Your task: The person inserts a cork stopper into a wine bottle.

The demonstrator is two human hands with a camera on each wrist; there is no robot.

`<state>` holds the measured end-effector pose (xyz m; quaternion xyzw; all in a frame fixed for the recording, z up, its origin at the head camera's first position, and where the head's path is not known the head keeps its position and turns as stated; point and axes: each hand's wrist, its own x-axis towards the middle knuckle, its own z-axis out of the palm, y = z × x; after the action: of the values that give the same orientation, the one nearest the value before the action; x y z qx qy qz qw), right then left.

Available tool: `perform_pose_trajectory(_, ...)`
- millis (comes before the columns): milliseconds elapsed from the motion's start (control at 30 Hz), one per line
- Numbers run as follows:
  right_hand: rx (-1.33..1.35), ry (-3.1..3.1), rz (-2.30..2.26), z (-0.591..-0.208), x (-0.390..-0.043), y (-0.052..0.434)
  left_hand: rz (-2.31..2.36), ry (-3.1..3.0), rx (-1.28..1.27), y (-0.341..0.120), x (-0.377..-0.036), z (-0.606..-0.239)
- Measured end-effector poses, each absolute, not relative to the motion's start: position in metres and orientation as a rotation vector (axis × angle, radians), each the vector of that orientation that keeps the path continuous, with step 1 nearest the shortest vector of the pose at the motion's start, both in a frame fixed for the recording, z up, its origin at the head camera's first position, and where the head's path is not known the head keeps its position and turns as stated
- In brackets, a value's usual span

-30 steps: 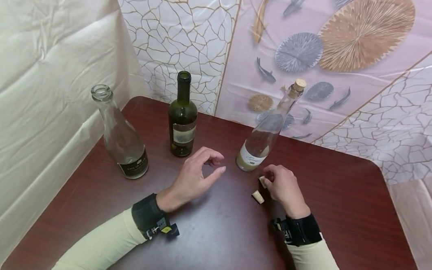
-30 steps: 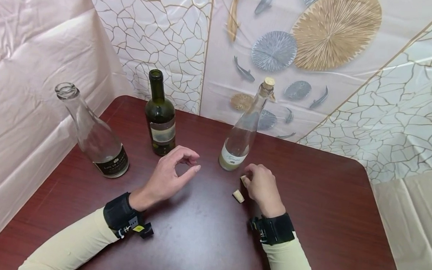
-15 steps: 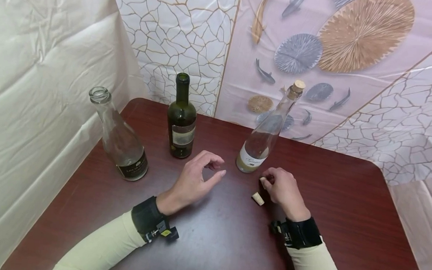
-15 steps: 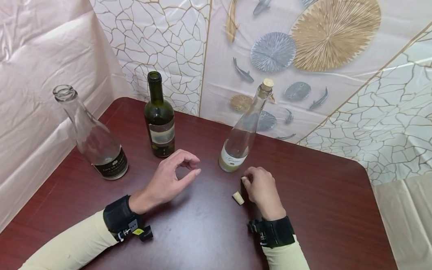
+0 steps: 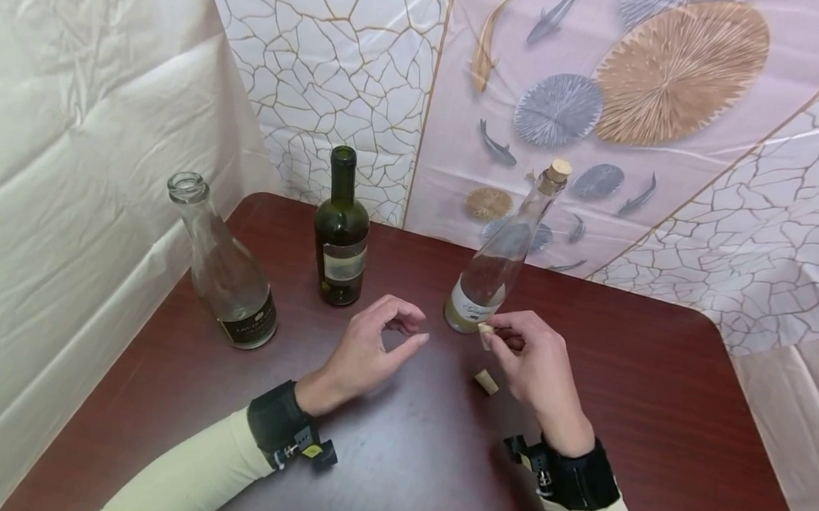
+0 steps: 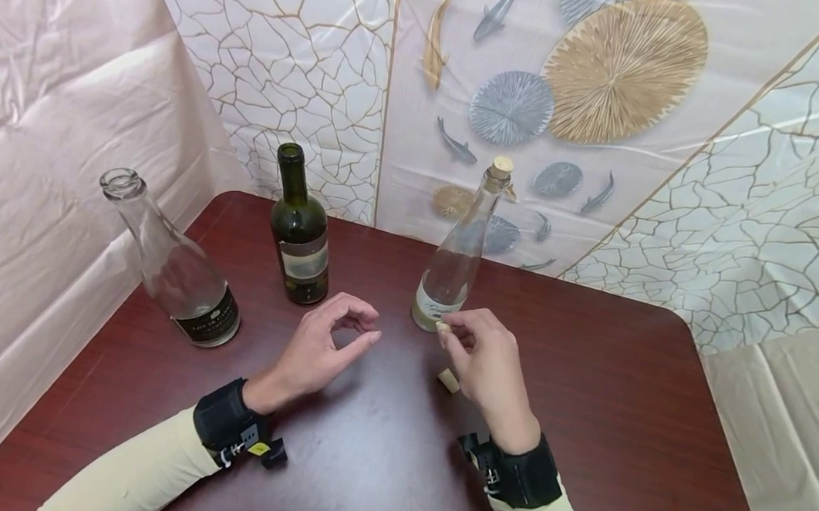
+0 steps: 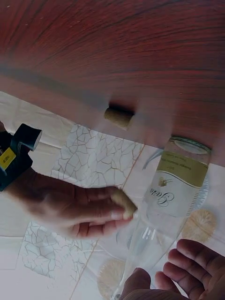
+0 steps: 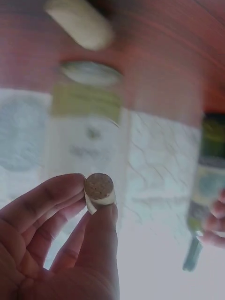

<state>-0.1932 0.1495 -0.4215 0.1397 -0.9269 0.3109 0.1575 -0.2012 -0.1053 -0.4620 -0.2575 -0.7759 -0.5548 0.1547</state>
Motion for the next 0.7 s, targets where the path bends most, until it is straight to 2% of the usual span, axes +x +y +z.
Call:
perform_pose_trajectory(433,0.515,-2.318,1.364,-0.401,-0.166,0.103,-2.483,-1.987,-0.624,-0.098,-0.196,-0.457)
perform_pose_trajectory(700,0.533,-2.226,1.502,-0.403,-0.162,0.095,-2.567,-1.889,-0.701,-0.095,-0.192,-0.454)
